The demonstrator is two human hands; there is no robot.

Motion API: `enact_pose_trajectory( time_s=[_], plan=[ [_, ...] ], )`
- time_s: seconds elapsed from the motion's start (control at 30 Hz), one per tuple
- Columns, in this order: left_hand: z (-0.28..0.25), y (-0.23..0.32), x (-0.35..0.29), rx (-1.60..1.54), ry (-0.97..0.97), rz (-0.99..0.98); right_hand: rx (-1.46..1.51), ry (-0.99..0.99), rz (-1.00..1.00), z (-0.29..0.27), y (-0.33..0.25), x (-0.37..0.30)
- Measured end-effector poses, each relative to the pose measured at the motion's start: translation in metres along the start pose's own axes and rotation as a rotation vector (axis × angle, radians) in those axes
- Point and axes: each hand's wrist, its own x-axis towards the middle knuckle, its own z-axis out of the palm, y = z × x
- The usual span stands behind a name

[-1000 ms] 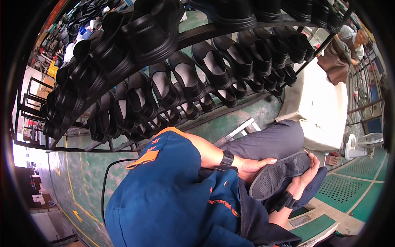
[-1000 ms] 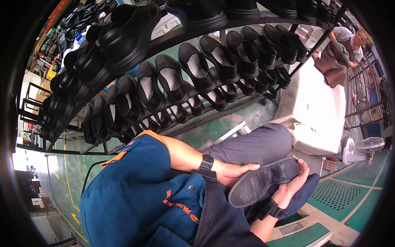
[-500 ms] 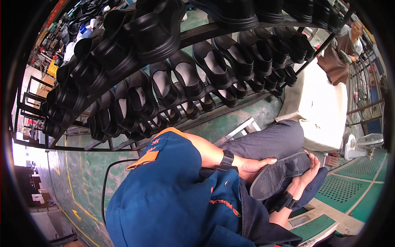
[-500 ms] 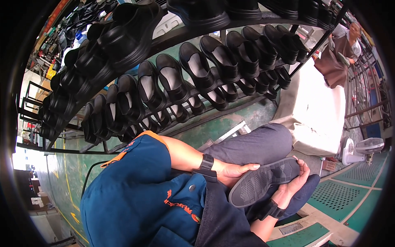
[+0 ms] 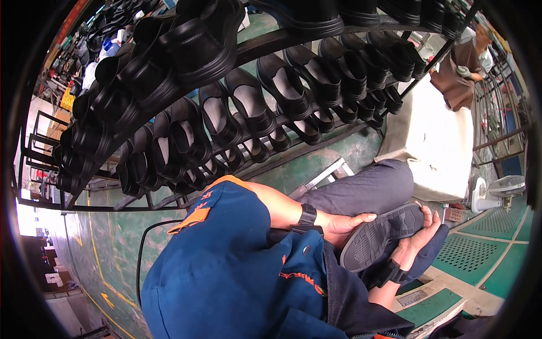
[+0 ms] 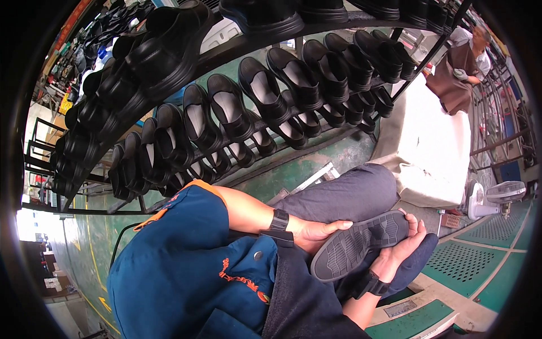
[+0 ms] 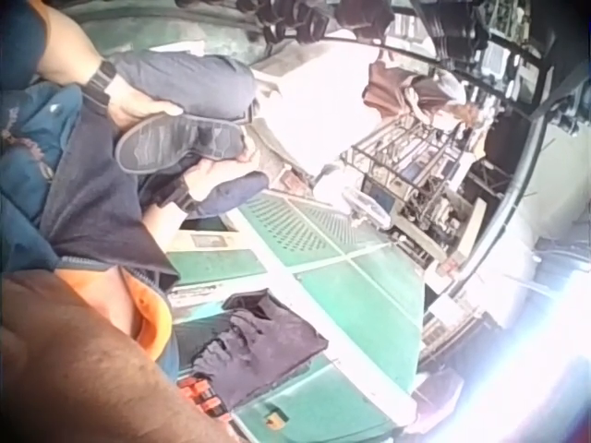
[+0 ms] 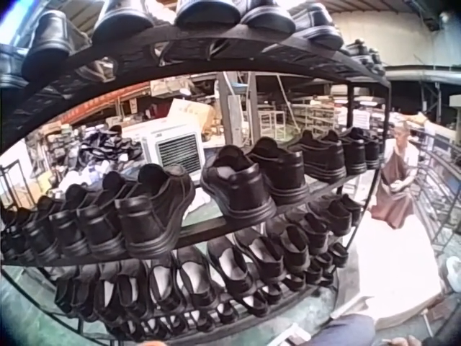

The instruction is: Insert insoles into shoes and prepare them for production.

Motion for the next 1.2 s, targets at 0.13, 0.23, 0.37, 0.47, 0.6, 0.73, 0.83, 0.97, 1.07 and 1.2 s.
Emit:
enact_pose_trajectory(
  time_s=[0.13,0.23,0.37,0.47,0.6,0.73,0.83,0.97,1.07,1.2],
  plan=[
    [0.002,0.006,-0.001,0.028,0.037,-0.007,0.003,0.115,0.109,-0.003,0.005,0.002],
    [0.003,0.007,0.006,0.028,0.133,0.028,0.066,-0.023,0.055,-0.020,0.015,0.011],
    [0.019,-0.002,0.007,0.009,0.246,0.046,0.135,-0.159,0.100,-0.024,0.022,0.015],
    [0.006,-0.014,0.007,0.057,0.271,0.047,0.154,-0.176,0.154,-0.024,0.020,0.009],
    [0.012,-0.011,-0.006,0.070,0.212,0.079,0.066,-0.042,0.155,-0.011,0.021,0.005],
    [0.009,-0.015,-0.009,0.047,0.240,0.071,0.101,-0.171,0.124,-0.002,0.014,-0.001],
    [0.006,-0.021,-0.008,0.047,0.208,0.096,0.082,-0.165,0.080,-0.001,0.010,-0.007],
    [0.002,-0.024,-0.013,0.016,0.211,0.077,0.025,-0.115,0.059,0.003,0.010,-0.013],
    [0.004,-0.023,-0.009,0.079,0.233,0.113,-0.013,-0.049,0.020,0.002,0.009,-0.009],
    [0.013,-0.013,-0.019,0.089,0.257,0.109,-0.032,-0.079,0.005,0.010,0.013,-0.006]
  ],
)
